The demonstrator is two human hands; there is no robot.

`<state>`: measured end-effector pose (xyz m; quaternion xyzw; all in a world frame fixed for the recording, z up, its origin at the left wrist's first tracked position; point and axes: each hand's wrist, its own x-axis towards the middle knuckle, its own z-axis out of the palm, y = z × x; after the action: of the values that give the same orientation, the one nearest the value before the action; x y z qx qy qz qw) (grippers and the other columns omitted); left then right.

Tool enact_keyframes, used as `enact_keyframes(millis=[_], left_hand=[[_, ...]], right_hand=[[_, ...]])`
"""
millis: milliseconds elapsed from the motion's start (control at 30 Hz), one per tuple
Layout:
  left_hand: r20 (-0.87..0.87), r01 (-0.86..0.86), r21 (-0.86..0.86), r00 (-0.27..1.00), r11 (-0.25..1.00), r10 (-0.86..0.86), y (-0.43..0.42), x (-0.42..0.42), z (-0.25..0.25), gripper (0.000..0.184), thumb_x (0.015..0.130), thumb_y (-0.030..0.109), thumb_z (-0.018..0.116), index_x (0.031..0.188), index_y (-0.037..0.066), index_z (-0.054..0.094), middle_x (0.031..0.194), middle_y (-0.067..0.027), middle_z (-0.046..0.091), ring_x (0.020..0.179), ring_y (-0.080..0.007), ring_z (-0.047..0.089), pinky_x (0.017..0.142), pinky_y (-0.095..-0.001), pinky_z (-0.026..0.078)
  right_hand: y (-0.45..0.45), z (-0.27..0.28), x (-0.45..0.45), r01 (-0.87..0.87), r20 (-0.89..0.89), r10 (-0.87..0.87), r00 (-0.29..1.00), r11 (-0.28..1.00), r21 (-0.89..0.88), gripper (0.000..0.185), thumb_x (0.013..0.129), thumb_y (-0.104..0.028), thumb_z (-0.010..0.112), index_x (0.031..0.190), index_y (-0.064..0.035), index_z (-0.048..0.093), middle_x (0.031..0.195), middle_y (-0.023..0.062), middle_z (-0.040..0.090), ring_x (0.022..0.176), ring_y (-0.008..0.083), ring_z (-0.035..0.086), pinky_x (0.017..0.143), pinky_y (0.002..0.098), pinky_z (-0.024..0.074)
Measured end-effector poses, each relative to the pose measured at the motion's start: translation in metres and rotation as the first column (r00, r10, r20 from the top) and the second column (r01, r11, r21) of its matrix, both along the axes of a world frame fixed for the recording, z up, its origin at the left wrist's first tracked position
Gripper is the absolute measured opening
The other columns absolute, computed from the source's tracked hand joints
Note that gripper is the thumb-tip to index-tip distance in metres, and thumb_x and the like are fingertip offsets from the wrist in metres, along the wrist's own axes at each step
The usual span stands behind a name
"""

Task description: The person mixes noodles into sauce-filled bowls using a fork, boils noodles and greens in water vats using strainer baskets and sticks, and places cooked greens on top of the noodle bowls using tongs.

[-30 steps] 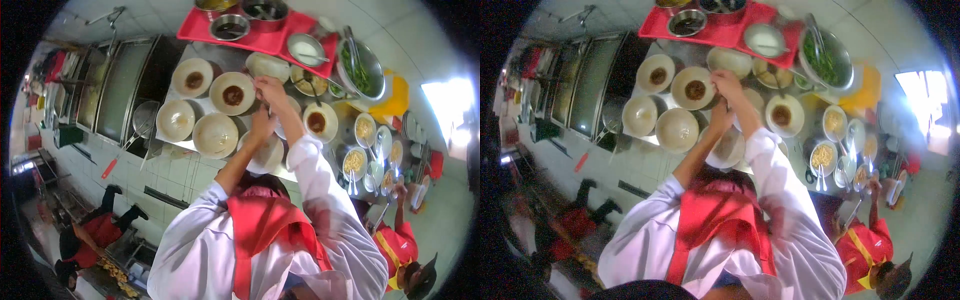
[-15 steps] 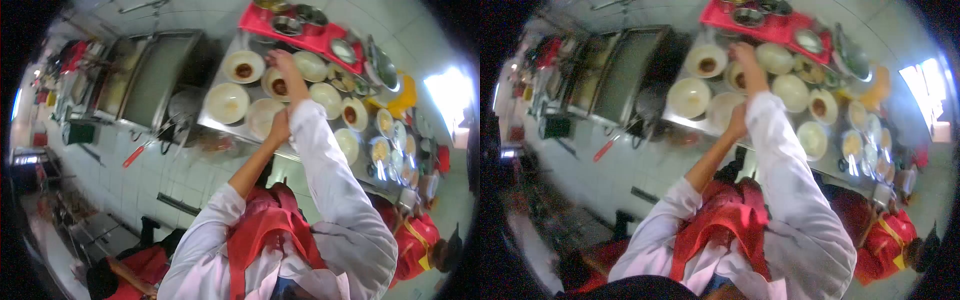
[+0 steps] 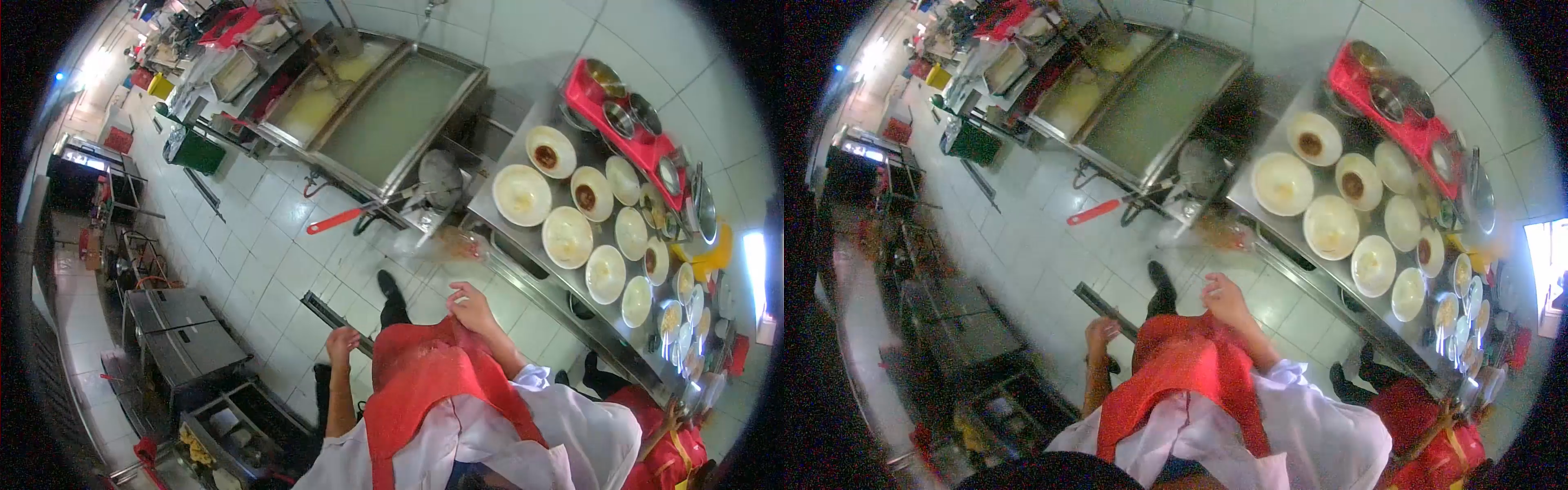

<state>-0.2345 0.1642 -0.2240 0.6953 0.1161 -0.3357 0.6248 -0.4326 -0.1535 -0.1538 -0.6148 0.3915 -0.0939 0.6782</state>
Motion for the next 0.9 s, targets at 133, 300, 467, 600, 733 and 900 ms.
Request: enact_keyframes(millis=[133, 300, 467, 600, 733, 900], left_hand=[[-0.069, -0.240, 0.080, 0.967, 0.968, 0.245, 0.027, 0.071, -0.010, 0.026, 0.087, 0.019, 0.057, 0.101, -0.003, 0.057, 0.079, -0.0120, 0.066, 0.065, -0.0191, 0.065, 0.053, -0.0282, 0.052], [0.078, 0.098, -0.012, 0.992, 0.995, -0.097, 0.067, 0.170, -0.003, 0.029, 0.093, 0.028, 0.059, 0.104, 0.000, 0.058, 0.092, -0.0113, 0.064, 0.075, -0.0184, 0.064, 0.063, -0.0280, 0.051], [0.115, -0.053, 0.100, 0.993, 0.994, 0.041, 0.152, 0.281, 0.010, 0.035, 0.095, 0.029, 0.056, 0.116, 0.002, 0.056, 0.101, -0.0127, 0.065, 0.087, -0.0233, 0.066, 0.069, -0.0334, 0.053], [0.039, -0.293, 0.101, 0.956, 0.951, 0.290, 0.197, 0.378, 0.012, 0.034, 0.096, 0.028, 0.054, 0.115, 0.000, 0.053, 0.104, -0.0152, 0.064, 0.087, -0.0262, 0.067, 0.071, -0.0362, 0.053], [0.024, -0.308, 0.060, 0.951, 0.949, 0.307, 0.200, 0.474, 0.006, 0.038, 0.091, 0.032, 0.056, 0.115, 0.002, 0.053, 0.106, -0.0158, 0.064, 0.089, -0.0285, 0.067, 0.073, -0.0376, 0.054], [0.110, -0.166, 0.062, 0.981, 0.984, 0.158, 0.160, 0.619, 0.031, 0.042, 0.095, 0.034, 0.052, 0.120, 0.001, 0.052, 0.109, -0.0177, 0.063, 0.091, -0.0291, 0.067, 0.074, -0.0382, 0.055]], right_hand=[[-0.011, 0.037, 0.116, -0.082, 0.024, 0.094, 0.995, 0.945, -0.316, 0.044, 0.078, 0.000, 0.061, 0.122, -0.0019, 0.053, 0.083, 0.0018, 0.062, 0.069, 0.0094, 0.060, 0.060, 0.0248, 0.0465], [-0.063, 0.074, 0.303, 0.051, 0.108, 0.006, 0.994, 0.856, -0.514, 0.041, 0.080, -0.016, 0.068, 0.117, -0.0024, 0.057, 0.080, 0.0073, 0.060, 0.073, 0.0168, 0.058, 0.066, 0.0323, 0.0480], [-0.094, 0.143, 0.446, 0.040, 0.204, 0.098, 0.974, 0.812, -0.583, 0.040, 0.088, -0.009, 0.064, 0.125, -0.0011, 0.051, 0.082, 0.0017, 0.059, 0.066, 0.0080, 0.057, 0.059, 0.0247, 0.0472], [-0.139, 0.202, 0.537, 0.064, 0.202, 0.107, 0.974, 0.720, -0.691, 0.040, 0.086, -0.013, 0.067, 0.123, -0.0012, 0.055, 0.075, -0.0011, 0.057, 0.064, 0.0075, 0.056, 0.059, 0.0240, 0.0464], [-0.223, 0.260, 0.633, 0.247, 0.253, -0.060, 0.966, 0.514, -0.821, 0.033, 0.082, -0.023, 0.071, 0.106, -0.0008, 0.067, 0.076, 0.0021, 0.063, 0.064, 0.0088, 0.056, 0.059, 0.0246, 0.0461], [-0.401, 0.298, 0.772, 0.337, 0.234, -0.254, 0.938, 0.524, -0.782, 0.034, 0.080, -0.029, 0.072, 0.100, -0.0019, 0.069, 0.080, 0.0048, 0.067, 0.063, 0.0107, 0.057, 0.059, 0.0252, 0.0456]])
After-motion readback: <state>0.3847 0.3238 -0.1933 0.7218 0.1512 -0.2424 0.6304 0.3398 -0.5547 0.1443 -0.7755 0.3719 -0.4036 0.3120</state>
